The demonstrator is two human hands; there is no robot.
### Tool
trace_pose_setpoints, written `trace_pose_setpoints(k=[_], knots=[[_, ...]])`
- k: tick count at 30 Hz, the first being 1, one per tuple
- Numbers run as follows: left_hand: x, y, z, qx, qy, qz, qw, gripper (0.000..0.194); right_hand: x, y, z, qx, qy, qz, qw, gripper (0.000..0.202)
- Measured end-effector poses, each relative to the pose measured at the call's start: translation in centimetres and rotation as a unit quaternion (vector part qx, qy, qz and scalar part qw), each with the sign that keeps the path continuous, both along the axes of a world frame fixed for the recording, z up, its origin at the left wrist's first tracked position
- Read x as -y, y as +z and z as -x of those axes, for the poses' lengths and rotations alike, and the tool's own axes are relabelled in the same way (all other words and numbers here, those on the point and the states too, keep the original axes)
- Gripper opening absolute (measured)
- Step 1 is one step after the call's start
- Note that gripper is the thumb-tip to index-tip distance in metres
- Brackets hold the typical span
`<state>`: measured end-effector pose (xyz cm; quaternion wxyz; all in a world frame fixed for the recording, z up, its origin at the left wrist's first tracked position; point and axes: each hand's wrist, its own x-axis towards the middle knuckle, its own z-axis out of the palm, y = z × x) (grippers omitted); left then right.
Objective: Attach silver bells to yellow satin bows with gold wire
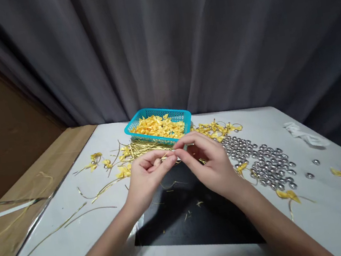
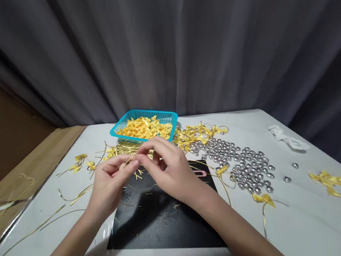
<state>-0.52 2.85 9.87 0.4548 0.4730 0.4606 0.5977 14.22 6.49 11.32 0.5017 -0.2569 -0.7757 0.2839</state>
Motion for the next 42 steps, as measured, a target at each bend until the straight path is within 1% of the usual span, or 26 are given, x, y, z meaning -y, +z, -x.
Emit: trace_pose_setpoints(k=[1,2,3,4,5,7,10,13,16,18,21,23,25,27,30,32,34,39,42], knots=[[0.0,0.0,0.0,0.012,-0.004,-0.004,1.000,0.017,0.0,0.1,0.1,-0.011,0.033,0.083,0.996,0.013],[-0.1,-0.1,0.0,0.025,-0.010,-0.008,1.000,0.017,0.1,0.2,0.2,-0.020,0.069,0.160,0.985,0.018],[-0.1,-0.1,-0.1,0.039,-0.014,-0.012,0.999,0.017,0.2,0.3,0.3,-0.028,0.100,0.220,0.970,0.023],[-0.1,-0.1,-0.1,0.051,-0.014,-0.017,0.998,0.017,0.3,0.4,0.5,-0.038,0.119,0.260,0.958,0.025],[-0.1,-0.1,-0.2,0.062,-0.012,-0.022,0.998,0.017,0.4,0.5,0.6,-0.054,0.120,0.283,0.950,0.024],[-0.1,-0.1,-0.3,0.076,0.002,-0.035,0.996,0.018,0.5,0.7,0.8,-0.102,0.092,0.304,0.943,0.022],[0.0,-0.3,-0.6,0.089,0.011,-0.050,0.995,0.018,0.8,0.8,0.9,-0.161,0.076,0.315,0.932,0.017],[0.2,-0.3,-0.8,0.109,-0.005,-0.054,0.993,0.015,0.9,0.7,1.0,-0.206,0.083,0.318,0.922,0.013],[0.3,-0.4,-0.8,0.125,-0.021,-0.065,0.990,0.014,1.1,0.6,1.2,-0.201,0.105,0.343,0.911,0.017],[0.3,-0.4,-0.8,0.124,-0.018,-0.068,0.990,0.014,1.3,0.5,1.4,-0.181,0.106,0.344,0.915,0.017],[0.3,-0.5,-0.9,0.110,-0.003,-0.066,0.992,0.015,1.5,0.4,1.7,-0.176,0.068,0.308,0.933,0.010],[0.3,-0.6,-1.0,0.103,0.012,-0.066,0.992,0.016,1.6,0.3,1.8,-0.181,0.041,0.288,0.939,0.011],[0.3,-0.6,-1.0,0.096,0.033,-0.067,0.993,0.017,1.5,0.1,1.9,-0.183,0.031,0.280,0.942,0.014],[0.2,-0.6,-1.0,0.084,0.053,-0.067,0.993,0.016,1.5,0.0,2.0,-0.179,0.044,0.280,0.942,0.015],[0.1,-0.6,-0.9,0.058,0.066,-0.064,0.994,0.015,1.4,-0.3,2.0,-0.159,0.076,0.262,0.949,0.014],[0.1,-0.6,-0.9,0.046,0.074,-0.069,0.994,0.015,1.4,-0.4,2.0,-0.145,0.081,0.244,0.955,0.013],[0.1,-0.6,-0.8,0.036,0.086,-0.079,0.993,0.014,1.4,-0.4,1.9,-0.137,0.081,0.243,0.957,0.013],[0.2,-0.4,-0.7,0.011,0.086,-0.119,0.989,0.009,1.4,-0.2,1.8,-0.133,0.094,0.260,0.952,0.015],[0.4,-0.2,-0.6,-0.040,0.088,-0.161,0.982,0.003,1.5,0.0,1.8,-0.135,0.098,0.265,0.950,0.015]])
